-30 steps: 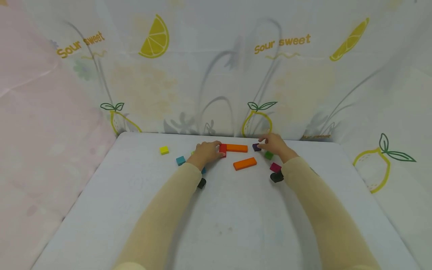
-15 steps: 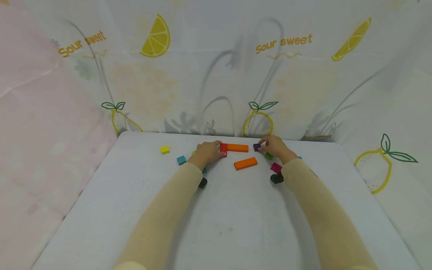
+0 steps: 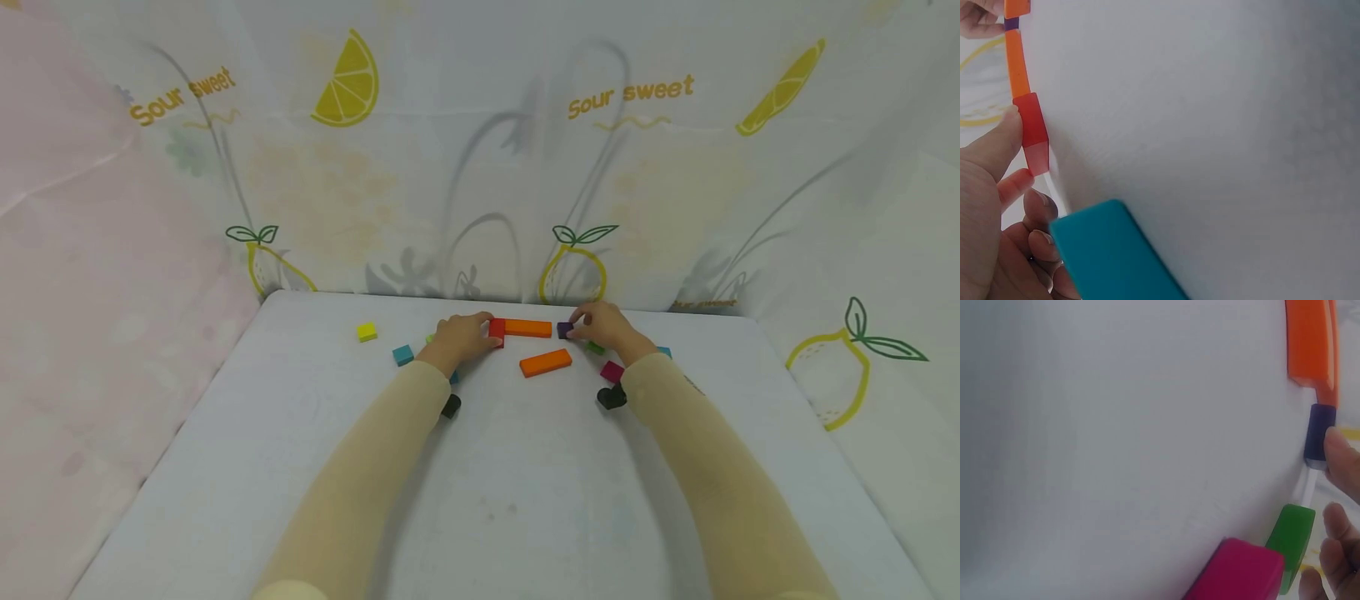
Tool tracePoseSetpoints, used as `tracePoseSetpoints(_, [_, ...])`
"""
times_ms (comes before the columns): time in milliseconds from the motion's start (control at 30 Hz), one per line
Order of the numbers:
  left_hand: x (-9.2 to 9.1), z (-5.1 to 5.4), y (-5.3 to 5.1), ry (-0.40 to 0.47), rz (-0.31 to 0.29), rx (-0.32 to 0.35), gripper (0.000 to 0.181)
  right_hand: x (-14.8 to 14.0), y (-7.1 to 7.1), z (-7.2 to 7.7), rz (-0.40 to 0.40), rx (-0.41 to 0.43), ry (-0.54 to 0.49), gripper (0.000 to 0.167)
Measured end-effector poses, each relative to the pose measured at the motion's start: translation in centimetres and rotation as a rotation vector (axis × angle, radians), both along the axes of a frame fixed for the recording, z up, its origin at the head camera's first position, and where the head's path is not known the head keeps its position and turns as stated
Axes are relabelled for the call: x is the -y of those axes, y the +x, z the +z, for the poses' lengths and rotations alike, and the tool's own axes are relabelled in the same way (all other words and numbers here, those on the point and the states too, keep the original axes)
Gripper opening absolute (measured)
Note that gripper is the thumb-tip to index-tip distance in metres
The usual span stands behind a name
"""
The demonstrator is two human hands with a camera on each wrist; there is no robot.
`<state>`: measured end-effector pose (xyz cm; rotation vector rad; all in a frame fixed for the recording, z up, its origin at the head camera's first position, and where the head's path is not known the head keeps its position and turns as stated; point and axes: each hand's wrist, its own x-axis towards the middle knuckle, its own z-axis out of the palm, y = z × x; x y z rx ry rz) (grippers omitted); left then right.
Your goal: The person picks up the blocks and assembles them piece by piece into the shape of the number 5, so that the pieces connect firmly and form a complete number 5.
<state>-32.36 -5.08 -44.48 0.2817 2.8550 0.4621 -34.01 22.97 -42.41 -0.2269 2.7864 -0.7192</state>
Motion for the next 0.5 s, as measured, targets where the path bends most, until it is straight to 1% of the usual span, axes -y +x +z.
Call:
tracePoseSetpoints(233, [-0.01, 0.35, 0.19, 0.018, 0.009, 0.016, 0.064, 0.36, -0.13, -0.29, 0.026, -0.032, -0.013, 0.033])
tracePoseSetpoints(367, [-0.03, 0.32, 0.19, 0.023, 0.013, 0.019, 0.063, 0.57, -0.21, -0.42, 0.018, -0.029, -0.027, 0.032])
tracePoseSetpoints(500, [-0.01, 0.27, 0.17, 0.022, 0.015, 0.015, 0.063, 0.82, -0.46, -0.75, 0.005, -0.021, -0.010, 0.033])
